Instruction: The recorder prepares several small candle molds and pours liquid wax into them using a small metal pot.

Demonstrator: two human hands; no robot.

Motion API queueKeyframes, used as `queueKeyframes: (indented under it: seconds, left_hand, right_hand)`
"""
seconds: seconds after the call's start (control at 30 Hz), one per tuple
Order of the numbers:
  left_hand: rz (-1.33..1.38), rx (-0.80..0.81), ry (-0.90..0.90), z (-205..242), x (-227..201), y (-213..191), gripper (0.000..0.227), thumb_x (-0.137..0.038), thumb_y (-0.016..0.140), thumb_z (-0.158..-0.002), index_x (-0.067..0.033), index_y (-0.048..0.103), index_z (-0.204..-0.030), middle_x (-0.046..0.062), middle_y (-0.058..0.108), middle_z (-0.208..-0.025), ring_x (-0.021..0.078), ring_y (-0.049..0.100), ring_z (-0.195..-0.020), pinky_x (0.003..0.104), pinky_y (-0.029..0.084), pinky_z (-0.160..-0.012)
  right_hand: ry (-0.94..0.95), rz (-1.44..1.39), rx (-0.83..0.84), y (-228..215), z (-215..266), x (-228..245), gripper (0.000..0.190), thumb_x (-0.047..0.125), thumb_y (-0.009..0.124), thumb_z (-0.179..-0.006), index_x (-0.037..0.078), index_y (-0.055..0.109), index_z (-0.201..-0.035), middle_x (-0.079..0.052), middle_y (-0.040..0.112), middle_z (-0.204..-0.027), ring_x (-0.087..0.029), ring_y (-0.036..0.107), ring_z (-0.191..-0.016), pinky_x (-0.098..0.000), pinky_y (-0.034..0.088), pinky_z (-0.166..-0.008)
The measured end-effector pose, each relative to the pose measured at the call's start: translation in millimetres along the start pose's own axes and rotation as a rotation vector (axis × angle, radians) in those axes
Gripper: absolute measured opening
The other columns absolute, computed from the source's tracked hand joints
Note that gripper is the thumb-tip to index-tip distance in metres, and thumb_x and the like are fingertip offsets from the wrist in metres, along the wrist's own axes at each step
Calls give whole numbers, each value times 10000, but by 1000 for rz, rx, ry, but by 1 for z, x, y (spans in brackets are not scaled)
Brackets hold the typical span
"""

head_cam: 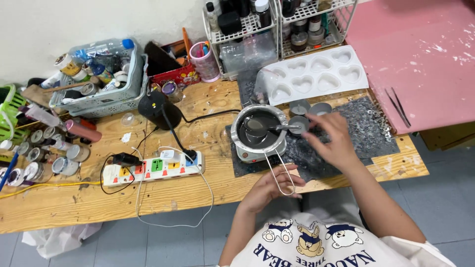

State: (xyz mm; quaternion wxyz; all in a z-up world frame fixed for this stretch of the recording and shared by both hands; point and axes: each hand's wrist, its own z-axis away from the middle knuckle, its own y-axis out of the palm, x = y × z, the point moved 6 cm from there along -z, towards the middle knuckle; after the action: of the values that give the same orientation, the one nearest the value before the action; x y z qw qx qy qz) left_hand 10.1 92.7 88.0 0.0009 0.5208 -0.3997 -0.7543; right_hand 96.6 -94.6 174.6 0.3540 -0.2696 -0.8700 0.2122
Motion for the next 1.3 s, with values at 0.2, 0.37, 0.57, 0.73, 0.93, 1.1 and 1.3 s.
queueKeyframes:
  seconds: [0.2,0.37,0.57,0.73,0.93,1.1,1.3]
  left_hand:
    - [60,133,74,15,-2,-2,541,-297,511,-1032,-51,438,-1509,80,666,-1073,193,704,-1017,358,602,-830]
    - [-47,26,84,21,3,-16,474,-339,390,-1181,54,532,-1405,52,580,-839,166,649,-790,303,582,-723]
    - [-89,-79,81,34,-13,-22,424,-331,355,-1148,-6,542,-1346,22,540,-702,121,568,-621,251,512,-599]
    - [-119,-142,110,46,-24,-28,409,-313,361,-1139,-17,550,-1347,20,535,-683,115,533,-565,243,467,-548]
    - [-149,-155,97,48,-25,-32,455,-368,360,-1128,-20,551,-1350,15,537,-678,103,529,-554,231,469,-547]
    - [-140,-149,104,48,-24,-33,459,-377,370,-1130,-11,552,-1339,12,532,-680,96,515,-548,230,469,-544]
    - [-136,-144,106,49,-23,-34,455,-377,371,-1136,-9,552,-1334,7,524,-684,87,502,-545,217,449,-539]
  right_hand:
    - [144,-300,172,40,-18,3,200,156,780,-904,73,761,-1086,-61,713,-923,-161,599,-725,-292,482,-617]
    - [115,-219,160,39,-45,30,170,141,744,-966,61,767,-1115,-79,653,-789,-131,552,-626,-274,452,-598]
    - [64,-323,206,28,-59,45,114,112,692,-982,48,737,-1065,-38,693,-790,-108,598,-609,-282,468,-570]
    - [-193,-113,122,4,-63,67,136,17,745,-927,21,726,-1062,-90,619,-765,-199,596,-638,-334,468,-599]
    - [-457,-8,242,7,-62,97,261,21,779,-826,42,682,-1067,-94,665,-894,-278,664,-804,-391,540,-651]
    - [-513,-14,283,17,-59,104,259,16,750,-814,19,665,-1059,-92,674,-927,-295,673,-845,-403,555,-688]
    - [-158,-100,243,34,-52,67,97,16,690,-925,-10,671,-1016,-122,661,-845,-246,659,-720,-369,526,-634]
